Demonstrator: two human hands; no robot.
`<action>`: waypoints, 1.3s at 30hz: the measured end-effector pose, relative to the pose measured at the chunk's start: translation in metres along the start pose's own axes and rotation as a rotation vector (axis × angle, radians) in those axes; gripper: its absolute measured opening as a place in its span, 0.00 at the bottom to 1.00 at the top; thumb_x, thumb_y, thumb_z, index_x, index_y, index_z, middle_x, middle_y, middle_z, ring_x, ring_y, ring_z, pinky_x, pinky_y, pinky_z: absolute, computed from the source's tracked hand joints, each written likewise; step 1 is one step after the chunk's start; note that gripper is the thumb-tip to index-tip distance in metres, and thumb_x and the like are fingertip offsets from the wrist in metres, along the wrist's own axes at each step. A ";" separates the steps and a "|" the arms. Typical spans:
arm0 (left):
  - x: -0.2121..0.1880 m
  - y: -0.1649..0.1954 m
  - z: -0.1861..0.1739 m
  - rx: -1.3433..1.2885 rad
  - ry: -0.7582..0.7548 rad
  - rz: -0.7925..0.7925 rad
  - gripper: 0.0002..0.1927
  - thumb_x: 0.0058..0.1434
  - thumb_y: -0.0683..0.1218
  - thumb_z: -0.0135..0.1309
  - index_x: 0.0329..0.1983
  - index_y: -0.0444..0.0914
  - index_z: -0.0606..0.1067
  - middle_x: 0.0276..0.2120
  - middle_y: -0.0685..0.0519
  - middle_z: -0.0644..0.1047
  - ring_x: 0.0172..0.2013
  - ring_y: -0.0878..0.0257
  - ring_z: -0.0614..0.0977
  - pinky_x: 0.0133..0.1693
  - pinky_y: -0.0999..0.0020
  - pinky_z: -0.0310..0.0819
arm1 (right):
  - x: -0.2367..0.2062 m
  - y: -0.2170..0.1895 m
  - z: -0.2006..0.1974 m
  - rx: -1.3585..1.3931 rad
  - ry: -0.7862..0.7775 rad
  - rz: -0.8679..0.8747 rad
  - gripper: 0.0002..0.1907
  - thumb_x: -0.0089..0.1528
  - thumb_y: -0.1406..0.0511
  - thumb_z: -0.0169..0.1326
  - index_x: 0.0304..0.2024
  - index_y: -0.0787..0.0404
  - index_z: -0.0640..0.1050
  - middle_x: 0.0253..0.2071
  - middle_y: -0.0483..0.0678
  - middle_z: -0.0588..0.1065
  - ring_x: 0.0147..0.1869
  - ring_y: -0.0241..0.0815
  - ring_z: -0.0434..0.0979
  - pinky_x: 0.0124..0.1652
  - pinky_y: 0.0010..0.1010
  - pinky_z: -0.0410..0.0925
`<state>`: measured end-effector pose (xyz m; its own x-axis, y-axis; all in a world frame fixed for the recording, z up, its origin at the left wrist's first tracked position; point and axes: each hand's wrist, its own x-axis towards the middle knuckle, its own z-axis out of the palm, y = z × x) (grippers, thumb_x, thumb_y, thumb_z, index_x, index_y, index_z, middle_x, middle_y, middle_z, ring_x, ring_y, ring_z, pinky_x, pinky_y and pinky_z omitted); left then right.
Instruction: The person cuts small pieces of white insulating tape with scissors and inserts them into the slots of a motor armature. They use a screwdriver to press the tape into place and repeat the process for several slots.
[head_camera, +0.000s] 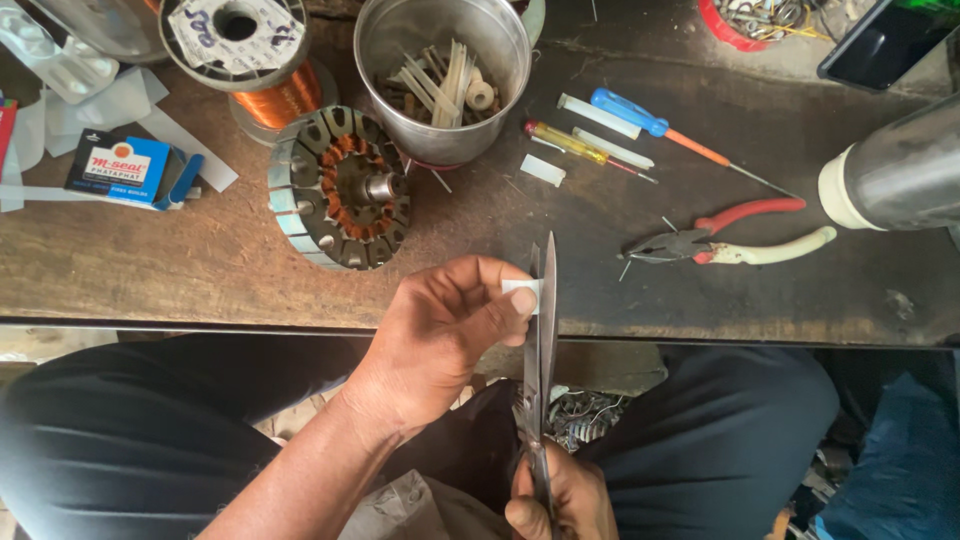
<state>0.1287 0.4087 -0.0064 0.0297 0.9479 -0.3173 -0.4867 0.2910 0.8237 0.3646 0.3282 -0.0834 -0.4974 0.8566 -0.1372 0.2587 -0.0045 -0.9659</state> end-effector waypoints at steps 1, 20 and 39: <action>0.000 0.000 0.000 0.008 0.002 -0.007 0.09 0.64 0.43 0.59 0.43 0.32 0.79 0.31 0.55 0.81 0.32 0.70 0.78 0.37 0.73 0.75 | 0.000 -0.001 0.001 -0.001 0.000 -0.006 0.33 0.59 0.39 0.59 0.22 0.60 0.71 0.15 0.41 0.68 0.19 0.32 0.66 0.22 0.27 0.58; 0.007 -0.005 -0.007 0.059 -0.005 -0.051 0.10 0.63 0.43 0.59 0.44 0.32 0.79 0.33 0.54 0.82 0.31 0.69 0.81 0.37 0.73 0.77 | 0.002 -0.007 0.009 0.137 0.005 0.206 0.21 0.61 0.54 0.61 0.23 0.61 0.71 0.13 0.44 0.71 0.15 0.32 0.71 0.19 0.25 0.63; -0.037 0.063 0.008 1.152 -0.545 0.500 0.32 0.61 0.43 0.58 0.62 0.30 0.56 0.30 0.42 0.79 0.36 0.41 0.83 0.36 0.51 0.76 | 0.080 -0.102 -0.059 0.167 -0.156 0.030 0.12 0.56 0.73 0.66 0.34 0.63 0.73 0.31 0.44 0.77 0.31 0.29 0.73 0.31 0.21 0.67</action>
<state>0.1034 0.3936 0.0610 0.5340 0.8355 0.1292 0.4406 -0.4055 0.8009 0.3470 0.4280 0.0172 -0.6171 0.7645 -0.1865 0.1413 -0.1254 -0.9820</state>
